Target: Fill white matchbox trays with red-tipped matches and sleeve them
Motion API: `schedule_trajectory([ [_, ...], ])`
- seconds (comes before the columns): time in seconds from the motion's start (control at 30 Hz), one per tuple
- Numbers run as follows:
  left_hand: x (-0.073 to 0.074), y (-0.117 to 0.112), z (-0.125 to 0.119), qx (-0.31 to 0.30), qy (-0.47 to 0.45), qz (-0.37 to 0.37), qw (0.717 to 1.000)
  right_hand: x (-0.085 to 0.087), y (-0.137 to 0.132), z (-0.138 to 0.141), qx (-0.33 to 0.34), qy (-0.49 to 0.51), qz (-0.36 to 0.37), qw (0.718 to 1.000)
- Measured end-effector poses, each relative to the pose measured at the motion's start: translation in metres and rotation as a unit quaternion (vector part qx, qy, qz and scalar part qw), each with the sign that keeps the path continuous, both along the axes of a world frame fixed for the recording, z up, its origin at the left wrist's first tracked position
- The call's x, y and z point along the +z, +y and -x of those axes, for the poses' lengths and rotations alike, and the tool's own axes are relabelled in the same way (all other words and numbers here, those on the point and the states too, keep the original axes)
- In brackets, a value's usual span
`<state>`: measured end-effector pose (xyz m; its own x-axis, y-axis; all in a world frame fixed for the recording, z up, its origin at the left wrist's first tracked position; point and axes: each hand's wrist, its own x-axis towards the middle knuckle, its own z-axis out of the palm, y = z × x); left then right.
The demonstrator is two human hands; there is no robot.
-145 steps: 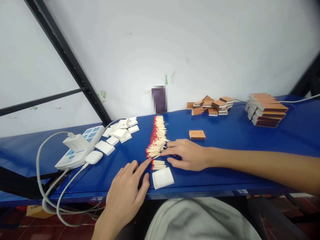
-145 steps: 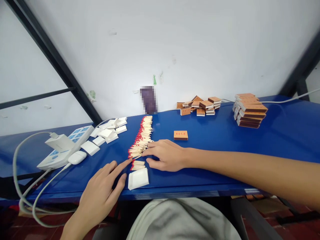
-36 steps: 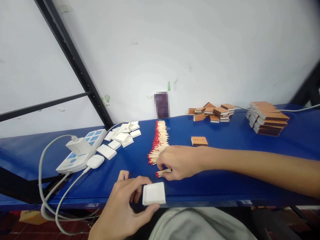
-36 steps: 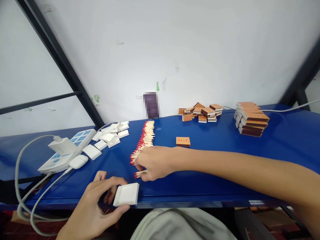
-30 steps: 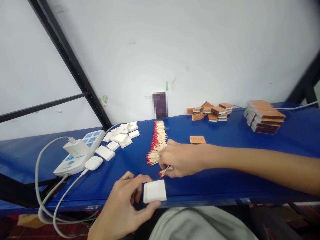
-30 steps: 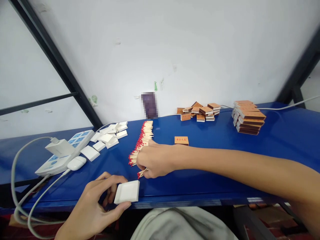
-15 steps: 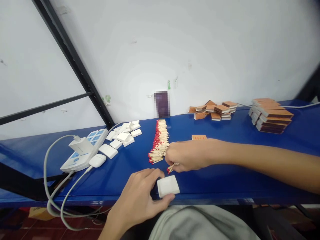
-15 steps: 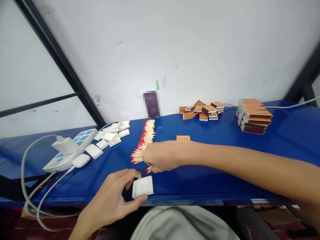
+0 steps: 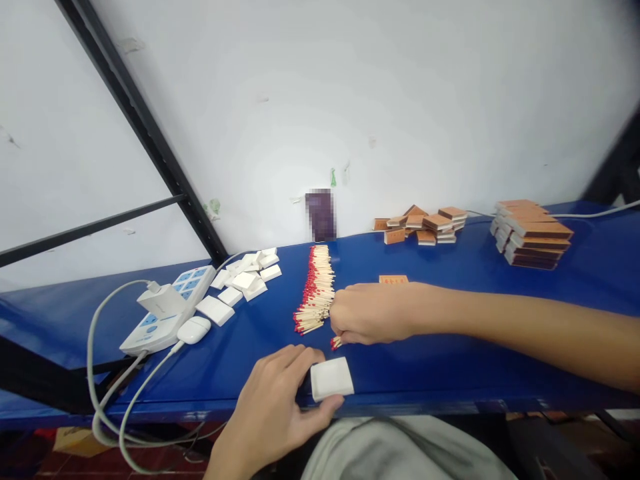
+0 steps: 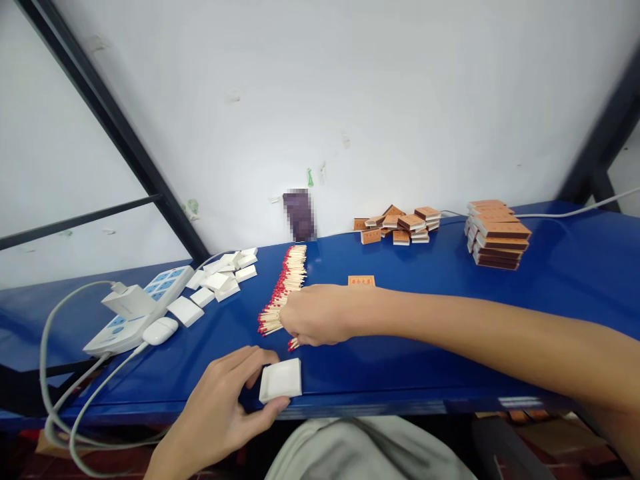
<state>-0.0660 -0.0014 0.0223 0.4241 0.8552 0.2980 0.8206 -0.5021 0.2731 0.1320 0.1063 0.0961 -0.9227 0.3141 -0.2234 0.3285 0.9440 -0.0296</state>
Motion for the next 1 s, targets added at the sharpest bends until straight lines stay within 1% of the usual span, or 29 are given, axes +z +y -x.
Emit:
schedule_trajectory([
  [0.1, -0.001, 0.0, 0.0, 0.0, 0.002, -0.008, 1.0, -0.001, -0.001, 0.0, 0.008, 0.033, 0.009, 0.999],
  [0.17, -0.001, 0.0, 0.001, -0.003, 0.001, -0.006, 1.0, -0.003, -0.002, 0.0, 0.011, 0.039, -0.003, 0.999],
  [0.37, -0.001, 0.0, 0.001, -0.002, -0.002, -0.003, 1.0, -0.004, -0.01, 0.003, 0.002, 0.005, -0.07, 0.998],
  [0.6, 0.002, 0.0, 0.0, -0.006, 0.002, -0.005, 1.0, 0.001, -0.023, 0.003, 0.006, -0.025, -0.106, 0.994],
  [0.7, 0.003, 0.0, -0.001, -0.006, 0.003, 0.002, 1.0, -0.001, -0.017, 0.003, 0.01, 0.001, -0.082, 0.997],
  [0.8, 0.004, 0.0, -0.002, -0.002, 0.002, 0.005, 1.0, -0.002, -0.009, 0.003, -0.011, 0.02, -0.04, 0.999],
  [1.0, 0.004, -0.001, -0.002, -0.003, 0.002, -0.006, 1.0, 0.003, -0.007, 0.003, -0.037, 0.009, 0.003, 0.999],
])
